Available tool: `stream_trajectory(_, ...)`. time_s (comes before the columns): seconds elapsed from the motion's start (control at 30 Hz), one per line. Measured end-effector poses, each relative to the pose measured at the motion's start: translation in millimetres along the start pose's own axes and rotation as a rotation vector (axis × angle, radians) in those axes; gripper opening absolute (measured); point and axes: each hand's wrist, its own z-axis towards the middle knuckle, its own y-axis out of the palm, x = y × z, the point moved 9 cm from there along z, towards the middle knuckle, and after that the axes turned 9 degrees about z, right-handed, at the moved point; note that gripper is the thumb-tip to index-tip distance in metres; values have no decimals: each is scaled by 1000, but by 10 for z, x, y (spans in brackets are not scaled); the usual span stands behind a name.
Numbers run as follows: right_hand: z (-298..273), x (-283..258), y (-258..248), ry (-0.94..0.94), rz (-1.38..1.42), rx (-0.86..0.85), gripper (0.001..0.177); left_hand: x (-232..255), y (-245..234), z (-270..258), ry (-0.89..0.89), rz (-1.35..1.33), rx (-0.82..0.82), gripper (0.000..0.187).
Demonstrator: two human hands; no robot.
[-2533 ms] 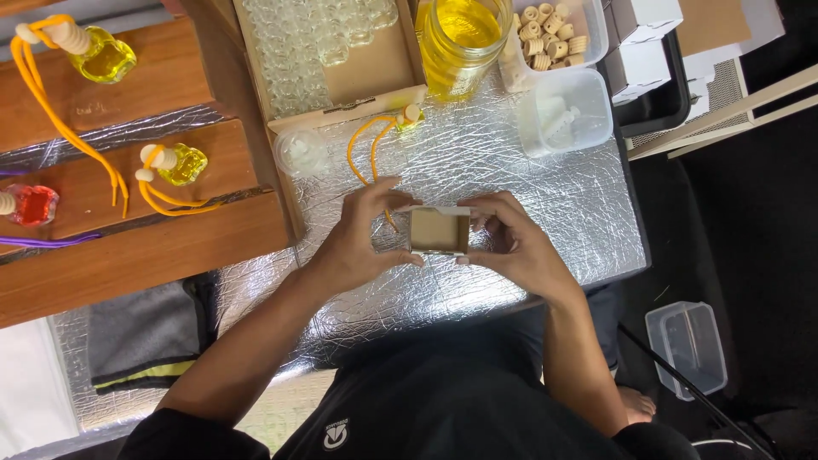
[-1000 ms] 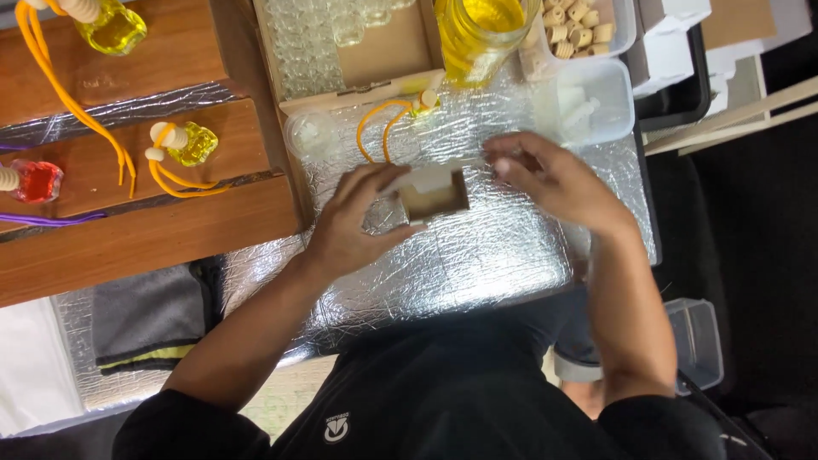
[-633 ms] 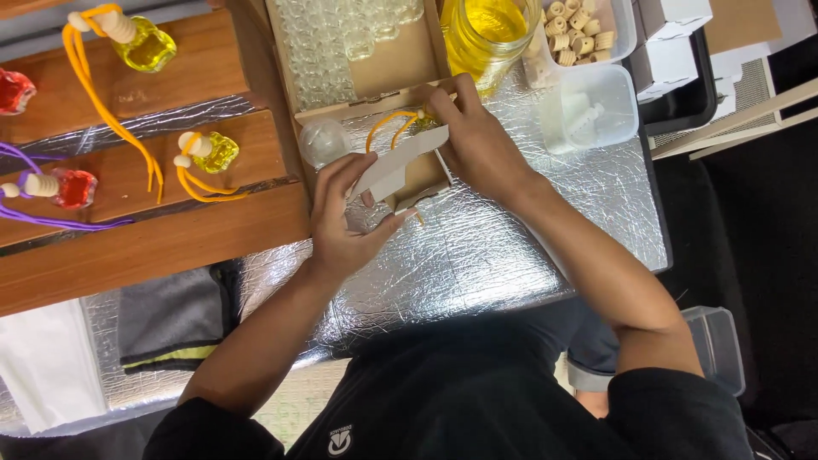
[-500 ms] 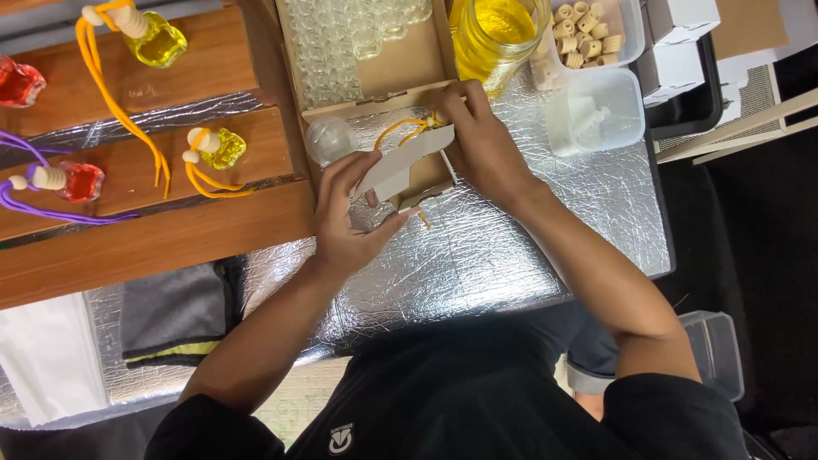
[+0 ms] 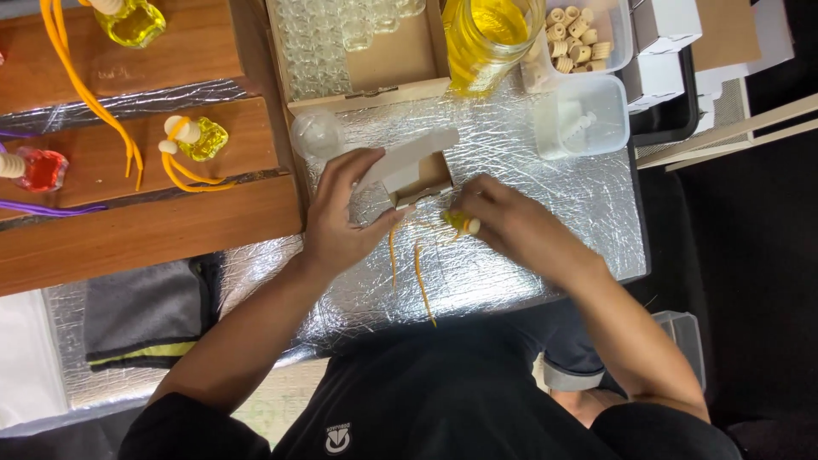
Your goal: The person assembles a small cardboard box, places a perfume bottle inside, and then places a separate small bottle into a black protective pouch.
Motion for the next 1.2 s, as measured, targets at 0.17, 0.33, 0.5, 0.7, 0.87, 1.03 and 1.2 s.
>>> stream_trajectory(0.17,-98,-146,150,-2,-41,-84,11,-103,272,-3,-113,135,-269,69)
stream_trajectory(0.33,-91,-146,96,-6,-69,-63,10,-91,473,-23,-100,303,-481,72)
stream_trajectory(0.5,73,-138,-192,-77,-120,39,17,-396,474,-184,-133,299,-354,78)
stream_trajectory(0.7,320,62,-193,-350,-136,306,25,-416,445,-171,-224,297,-368,49)
stream_trajectory(0.87,325,350,-68,-333,-81,394,28,-221,487,48,9,373,-348,45)
stream_trajectory(1.03,313,431,-52,-304,-27,391,29,-286,635,-15,-57,506,-536,51)
stream_trajectory(1.2,278,657,-46,-250,110,426,28,-247,644,-65,106,547,-480,65)
